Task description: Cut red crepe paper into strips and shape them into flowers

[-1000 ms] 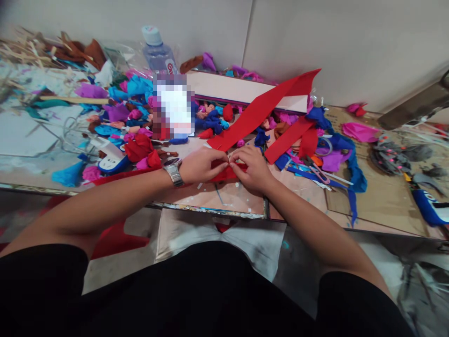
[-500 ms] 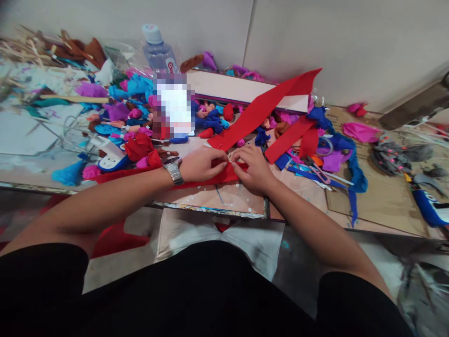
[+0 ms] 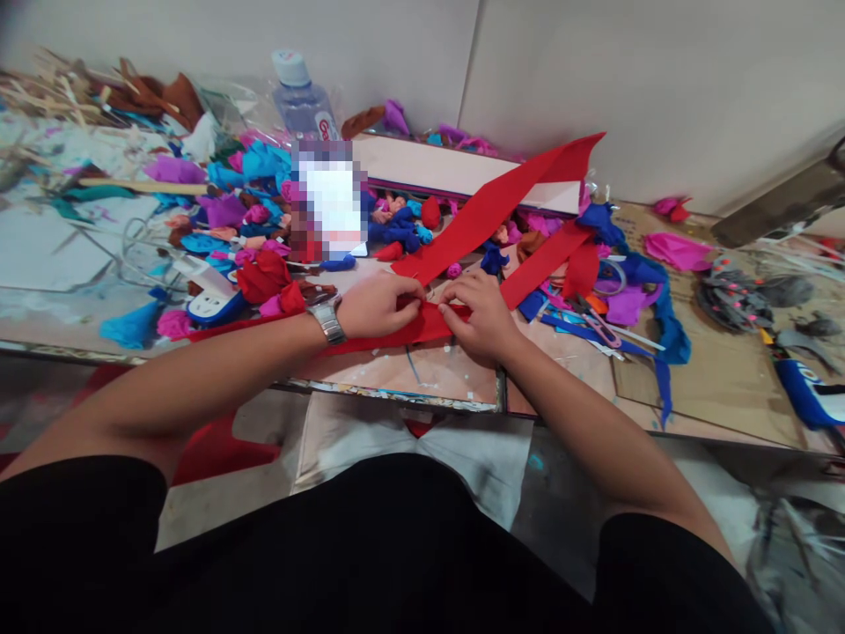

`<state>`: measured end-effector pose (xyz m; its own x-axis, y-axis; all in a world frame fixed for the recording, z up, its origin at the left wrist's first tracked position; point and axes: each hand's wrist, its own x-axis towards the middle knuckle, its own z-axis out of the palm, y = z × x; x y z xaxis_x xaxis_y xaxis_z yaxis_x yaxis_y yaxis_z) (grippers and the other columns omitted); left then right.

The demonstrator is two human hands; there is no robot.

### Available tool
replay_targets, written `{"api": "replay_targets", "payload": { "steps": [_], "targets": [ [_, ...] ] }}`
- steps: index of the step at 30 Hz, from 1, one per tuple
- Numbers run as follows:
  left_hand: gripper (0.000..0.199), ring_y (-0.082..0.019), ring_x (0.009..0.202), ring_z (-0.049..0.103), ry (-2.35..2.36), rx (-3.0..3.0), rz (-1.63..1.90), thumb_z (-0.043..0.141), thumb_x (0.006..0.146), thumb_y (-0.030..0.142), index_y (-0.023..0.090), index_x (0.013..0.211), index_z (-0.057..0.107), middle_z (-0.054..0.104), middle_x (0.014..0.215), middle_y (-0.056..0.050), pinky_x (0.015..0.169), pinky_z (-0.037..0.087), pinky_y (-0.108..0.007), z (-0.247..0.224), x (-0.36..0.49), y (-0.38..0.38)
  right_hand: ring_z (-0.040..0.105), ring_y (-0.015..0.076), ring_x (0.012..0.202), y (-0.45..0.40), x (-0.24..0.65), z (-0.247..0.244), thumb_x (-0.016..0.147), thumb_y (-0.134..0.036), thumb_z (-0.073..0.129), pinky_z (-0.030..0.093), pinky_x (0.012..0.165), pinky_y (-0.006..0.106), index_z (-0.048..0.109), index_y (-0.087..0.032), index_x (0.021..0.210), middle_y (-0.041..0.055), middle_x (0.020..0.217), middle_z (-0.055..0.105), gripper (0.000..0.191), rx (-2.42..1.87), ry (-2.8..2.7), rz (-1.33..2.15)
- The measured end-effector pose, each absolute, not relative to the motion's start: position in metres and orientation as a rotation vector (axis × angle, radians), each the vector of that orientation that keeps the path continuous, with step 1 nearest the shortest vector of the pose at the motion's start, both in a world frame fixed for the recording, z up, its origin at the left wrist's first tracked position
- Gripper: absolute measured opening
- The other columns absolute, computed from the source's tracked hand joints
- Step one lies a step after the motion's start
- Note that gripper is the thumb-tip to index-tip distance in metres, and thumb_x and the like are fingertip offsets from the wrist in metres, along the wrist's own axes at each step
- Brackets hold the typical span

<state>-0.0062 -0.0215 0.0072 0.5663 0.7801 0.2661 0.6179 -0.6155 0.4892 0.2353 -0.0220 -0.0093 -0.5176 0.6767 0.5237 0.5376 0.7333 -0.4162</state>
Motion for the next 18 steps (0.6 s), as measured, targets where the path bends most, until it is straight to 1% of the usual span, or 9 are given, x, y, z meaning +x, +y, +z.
{"api": "replay_targets", "payload": {
  "steps": [3, 8, 11, 13, 16, 18],
  "targets": [
    [0.025, -0.020, 0.072, 0.066, 1.153, 2.470, 0.672, 0.055, 0.088, 0.027, 0.018, 0.095, 0.078, 0.077, 0.083, -0.006, 0.068, 0.042, -0.034, 0.0068, -0.0076, -0.0194, 0.065, 0.0306, 0.099, -0.0219, 0.2352, -0.0101, 0.096, -0.028, 0.067, 0.046, 0.092, 0.051, 0.068, -0.025, 0.092, 0.0068, 0.099, 0.078, 0.005, -0.924, -2.268, 0.267],
    [0.028, -0.020, 0.073, 0.067, 1.105, 2.447, 0.641, 0.056, 0.091, 0.035, 0.018, 0.095, 0.078, 0.078, 0.085, -0.007, 0.069, 0.045, -0.033, 0.0084, -0.0075, -0.0213, 0.065, 0.0301, 0.102, -0.0224, 0.2347, -0.0103, 0.095, -0.026, 0.068, 0.046, 0.093, 0.050, 0.069, -0.025, 0.093, 0.0063, 0.101, 0.079, 0.003, -0.907, -2.262, 0.283],
    [0.027, -0.021, 0.074, 0.068, 1.126, 2.459, 0.631, 0.057, 0.089, 0.031, 0.018, 0.097, 0.079, 0.079, 0.086, -0.007, 0.069, 0.045, -0.033, 0.0081, -0.0065, -0.0234, 0.066, 0.0295, 0.101, -0.0228, 0.2345, -0.0095, 0.094, -0.024, 0.069, 0.046, 0.093, 0.050, 0.071, -0.025, 0.093, 0.0060, 0.102, 0.079, 0.003, -0.907, -2.271, 0.283],
    [0.028, -0.021, 0.074, 0.069, 1.138, 2.470, 0.627, 0.057, 0.089, 0.030, 0.019, 0.100, 0.080, 0.080, 0.087, -0.007, 0.069, 0.045, -0.033, 0.0072, -0.0059, -0.0240, 0.066, 0.0296, 0.103, -0.0231, 0.2345, -0.0090, 0.094, -0.022, 0.068, 0.046, 0.094, 0.050, 0.072, -0.026, 0.097, 0.0058, 0.105, 0.080, 0.006, -0.913, -2.278, 0.273],
    [0.029, -0.021, 0.077, 0.070, 1.104, 2.474, 0.626, 0.057, 0.091, 0.029, 0.019, 0.103, 0.080, 0.080, 0.090, -0.007, 0.070, 0.046, -0.032, 0.0056, -0.0051, -0.0237, 0.068, 0.0293, 0.106, -0.0238, 0.2346, -0.0080, 0.094, -0.020, 0.068, 0.045, 0.097, 0.050, 0.074, -0.025, 0.103, 0.0059, 0.109, 0.081, 0.012, -0.902, -2.292, 0.280],
    [0.028, -0.020, 0.076, 0.070, 1.065, 2.470, 0.616, 0.056, 0.093, 0.029, 0.018, 0.103, 0.080, 0.080, 0.089, -0.006, 0.070, 0.045, -0.031, 0.0050, -0.0046, -0.0233, 0.068, 0.0293, 0.106, -0.0247, 0.2344, -0.0071, 0.095, -0.022, 0.069, 0.045, 0.098, 0.050, 0.075, -0.025, 0.104, 0.0063, 0.111, 0.081, 0.011, -0.890, -2.302, 0.284]
  ]
}}
